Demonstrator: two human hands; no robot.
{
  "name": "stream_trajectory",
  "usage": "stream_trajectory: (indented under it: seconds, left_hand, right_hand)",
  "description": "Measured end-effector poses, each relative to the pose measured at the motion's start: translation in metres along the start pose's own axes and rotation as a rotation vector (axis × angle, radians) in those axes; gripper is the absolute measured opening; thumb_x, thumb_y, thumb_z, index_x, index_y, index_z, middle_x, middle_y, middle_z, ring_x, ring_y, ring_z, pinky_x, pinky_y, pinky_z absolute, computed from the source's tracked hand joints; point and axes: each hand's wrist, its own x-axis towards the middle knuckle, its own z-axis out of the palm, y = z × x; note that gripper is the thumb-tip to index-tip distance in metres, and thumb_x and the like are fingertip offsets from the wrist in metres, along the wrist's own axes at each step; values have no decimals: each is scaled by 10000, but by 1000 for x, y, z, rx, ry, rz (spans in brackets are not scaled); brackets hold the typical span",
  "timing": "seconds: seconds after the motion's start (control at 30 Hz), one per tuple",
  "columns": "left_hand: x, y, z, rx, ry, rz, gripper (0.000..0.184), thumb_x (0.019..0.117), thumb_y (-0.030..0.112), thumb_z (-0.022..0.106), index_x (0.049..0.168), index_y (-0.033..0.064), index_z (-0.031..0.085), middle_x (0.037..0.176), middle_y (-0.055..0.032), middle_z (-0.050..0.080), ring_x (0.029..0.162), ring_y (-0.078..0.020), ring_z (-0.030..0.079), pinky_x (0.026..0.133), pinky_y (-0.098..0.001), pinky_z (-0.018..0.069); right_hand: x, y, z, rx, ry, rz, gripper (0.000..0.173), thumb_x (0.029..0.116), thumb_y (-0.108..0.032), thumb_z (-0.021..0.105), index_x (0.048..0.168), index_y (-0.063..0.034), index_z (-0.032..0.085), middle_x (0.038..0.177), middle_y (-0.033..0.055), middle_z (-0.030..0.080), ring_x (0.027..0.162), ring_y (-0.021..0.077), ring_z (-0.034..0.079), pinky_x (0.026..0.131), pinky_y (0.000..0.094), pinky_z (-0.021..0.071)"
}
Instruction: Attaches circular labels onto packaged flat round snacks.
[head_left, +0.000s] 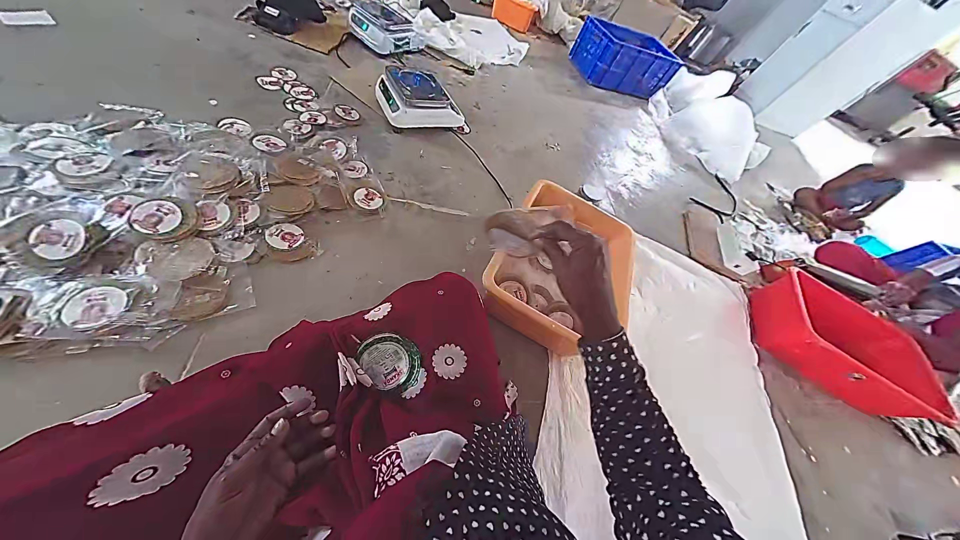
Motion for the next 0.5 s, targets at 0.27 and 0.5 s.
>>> stream_trajectory:
  seconds: [0.27, 0.5]
  left_hand:
    - [6, 30, -9, 48, 106, 104, 354, 1077, 175, 339, 1279, 35, 594, 1091, -157, 717, 945, -307, 735, 816, -489, 633]
    - [19, 75, -30, 44, 209, 170, 359, 1097, 143, 314, 1271, -6, 590, 1092, -177, 713, 960, -314, 730, 867, -504, 613]
  right_hand:
    - [-26, 82, 15, -301, -344, 344, 180, 1002, -142, 650, 1082, -16, 751, 1070, 241, 725, 1041, 448, 679, 941, 691, 474]
    - [31, 30, 96, 19, -263, 202, 191, 981, -161, 698, 1097, -13, 731, 1057, 221, 719, 994, 397, 685, 906, 656, 506]
